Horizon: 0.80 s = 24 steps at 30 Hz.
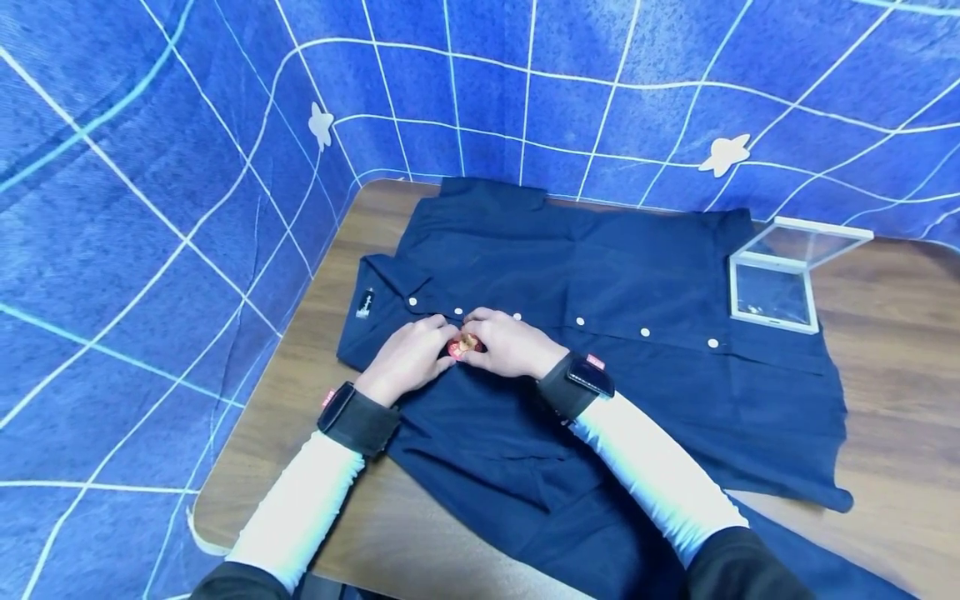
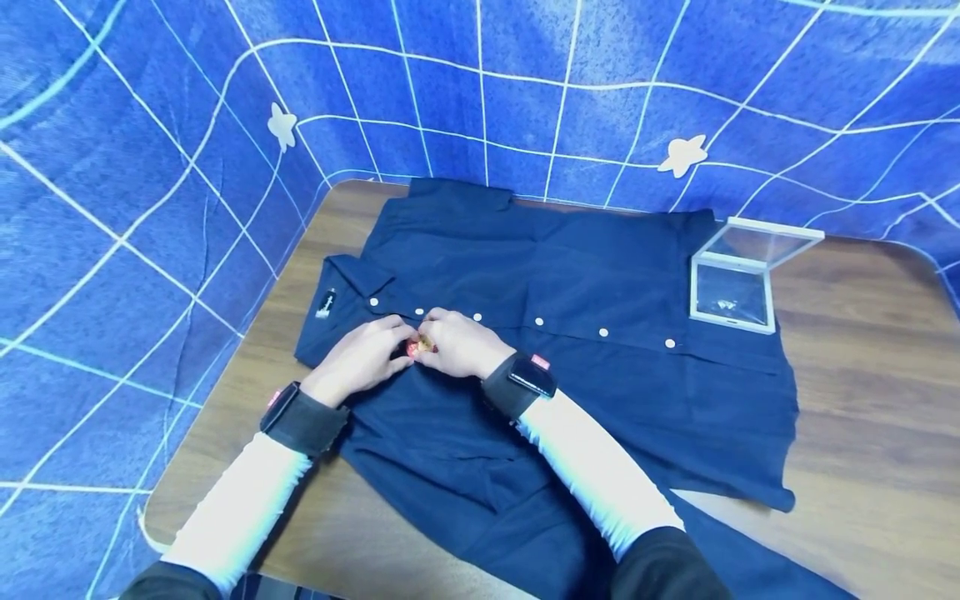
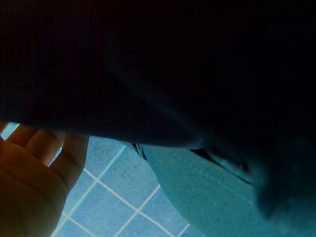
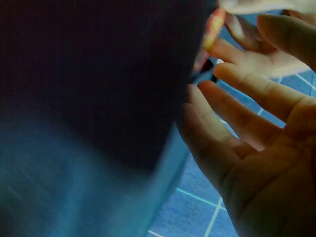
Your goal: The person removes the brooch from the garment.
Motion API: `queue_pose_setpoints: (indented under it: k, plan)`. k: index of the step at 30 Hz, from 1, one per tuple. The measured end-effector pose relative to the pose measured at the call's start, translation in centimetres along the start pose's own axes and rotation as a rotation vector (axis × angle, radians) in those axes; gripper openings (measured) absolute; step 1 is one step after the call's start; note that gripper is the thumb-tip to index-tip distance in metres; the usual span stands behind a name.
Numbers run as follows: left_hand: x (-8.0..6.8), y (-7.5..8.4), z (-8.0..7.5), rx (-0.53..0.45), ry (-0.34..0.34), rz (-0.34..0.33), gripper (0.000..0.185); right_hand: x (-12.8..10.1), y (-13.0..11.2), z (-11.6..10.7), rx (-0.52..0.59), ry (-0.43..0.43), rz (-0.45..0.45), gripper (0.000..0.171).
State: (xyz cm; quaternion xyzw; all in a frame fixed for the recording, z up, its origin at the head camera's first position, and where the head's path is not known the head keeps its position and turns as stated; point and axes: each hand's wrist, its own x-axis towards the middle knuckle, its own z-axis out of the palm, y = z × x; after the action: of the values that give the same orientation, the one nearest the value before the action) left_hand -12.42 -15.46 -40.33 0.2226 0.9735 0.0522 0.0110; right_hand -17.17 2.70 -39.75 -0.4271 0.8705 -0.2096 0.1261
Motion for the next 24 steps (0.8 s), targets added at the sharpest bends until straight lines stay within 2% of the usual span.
queue_pose_setpoints:
  k: [7, 16, 21, 24]
  plan:
    - [0.2, -0.1, -0.3, 0.026, 0.026, 0.039, 0.027, -0.3, 0.3, -0.9, 0.004, 0.0, 0.04, 0.033]
    - [0.6, -0.1, -1.2, 0.086, 0.117, 0.143, 0.015, -0.4, 0.7, -0.8, -0.014, -0.005, 0.046, 0.03]
    - [0.7, -0.2, -1.3, 0.076, 0.172, 0.211, 0.008, -0.4, 0.6, -0.9, -0.011, -0.002, 0.038, 0.03]
    - [0.7, -0.2, -1.4, 0.082, 0.182, 0.228, 0.007, -0.5, 0.7, -0.9, -0.009, 0.004, 0.038, 0.029]
